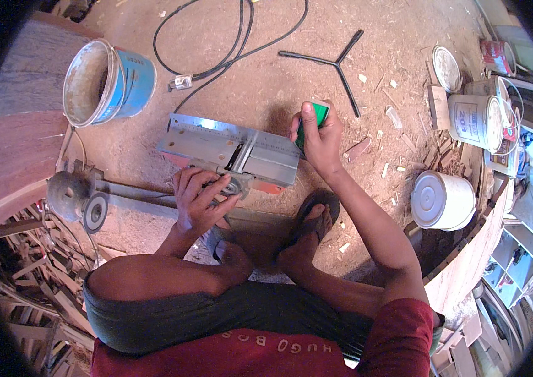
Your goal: The person uses a ruler and a marker to mark a spot on a power planer, then uses a T-handle tool to adjust a component on the planer.
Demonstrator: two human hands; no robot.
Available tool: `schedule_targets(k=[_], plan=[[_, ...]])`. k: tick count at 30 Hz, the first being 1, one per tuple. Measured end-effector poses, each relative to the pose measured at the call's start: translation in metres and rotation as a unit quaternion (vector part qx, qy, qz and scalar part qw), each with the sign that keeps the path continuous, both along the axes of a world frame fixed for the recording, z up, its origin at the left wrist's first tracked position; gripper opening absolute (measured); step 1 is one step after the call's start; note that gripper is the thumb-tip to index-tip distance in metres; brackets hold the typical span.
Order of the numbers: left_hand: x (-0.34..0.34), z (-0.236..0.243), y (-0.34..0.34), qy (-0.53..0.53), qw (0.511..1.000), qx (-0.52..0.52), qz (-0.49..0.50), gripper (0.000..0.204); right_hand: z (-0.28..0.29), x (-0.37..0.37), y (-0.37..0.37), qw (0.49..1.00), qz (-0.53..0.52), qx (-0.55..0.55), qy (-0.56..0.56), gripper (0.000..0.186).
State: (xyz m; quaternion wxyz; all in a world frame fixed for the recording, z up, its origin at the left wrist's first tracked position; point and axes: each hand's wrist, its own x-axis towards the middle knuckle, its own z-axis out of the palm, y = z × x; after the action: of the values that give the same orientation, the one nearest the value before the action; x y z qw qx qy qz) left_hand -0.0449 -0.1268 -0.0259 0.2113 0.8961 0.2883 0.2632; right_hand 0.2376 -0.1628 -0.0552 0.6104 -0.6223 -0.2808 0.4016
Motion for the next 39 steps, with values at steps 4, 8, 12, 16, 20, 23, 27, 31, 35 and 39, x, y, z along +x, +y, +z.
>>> schedule_targets(k=[4,8,12,16,20,23,27,31,35,39], plan=[[0.001,-0.0007,0.0002,-0.003,1.0,0.004,0.001,0.055,-0.0016,0.0007,0.0001,1.0,0.003,0.004,-0.004,0.026],[0.0013,-0.0013,0.0005,-0.007,1.0,0.003,0.0,0.056,-0.0014,0.0003,0.0006,1.0,0.003,0.017,0.002,0.025],[0.0016,-0.0013,0.0009,-0.009,1.0,0.006,0.0,0.056,-0.0014,-0.0004,0.0006,1.0,0.003,0.02,0.004,0.024],[0.0016,-0.0015,0.0013,-0.01,1.0,0.007,0.0,0.055,0.0,-0.0004,0.0009,1.0,0.003,0.014,-0.005,0.024],[0.001,-0.0018,0.0018,-0.011,1.0,0.008,0.0,0.052,-0.0009,0.0003,0.0007,1.0,0.004,0.005,-0.008,0.025],[0.0009,-0.0027,0.0014,-0.009,1.0,0.0,0.007,0.046,-0.0029,0.0005,0.0,1.0,0.003,0.005,-0.003,0.026],[0.0012,-0.0022,0.0009,-0.009,1.0,0.005,0.006,0.048,-0.0023,0.0,0.0006,1.0,0.003,0.012,0.003,0.026],[0.0001,-0.0032,0.0005,-0.012,1.0,0.001,-0.004,0.054,0.0006,-0.0002,0.0011,1.0,0.007,0.01,-0.004,0.026],[0.0004,-0.0034,-0.0011,-0.008,1.0,0.002,0.001,0.055,-0.0008,0.0,0.0005,1.0,0.006,0.013,-0.001,0.026],[0.0002,-0.0033,-0.001,-0.008,1.0,-0.001,-0.002,0.056,0.0024,-0.0011,0.0016,1.0,0.004,0.008,-0.009,0.026]])
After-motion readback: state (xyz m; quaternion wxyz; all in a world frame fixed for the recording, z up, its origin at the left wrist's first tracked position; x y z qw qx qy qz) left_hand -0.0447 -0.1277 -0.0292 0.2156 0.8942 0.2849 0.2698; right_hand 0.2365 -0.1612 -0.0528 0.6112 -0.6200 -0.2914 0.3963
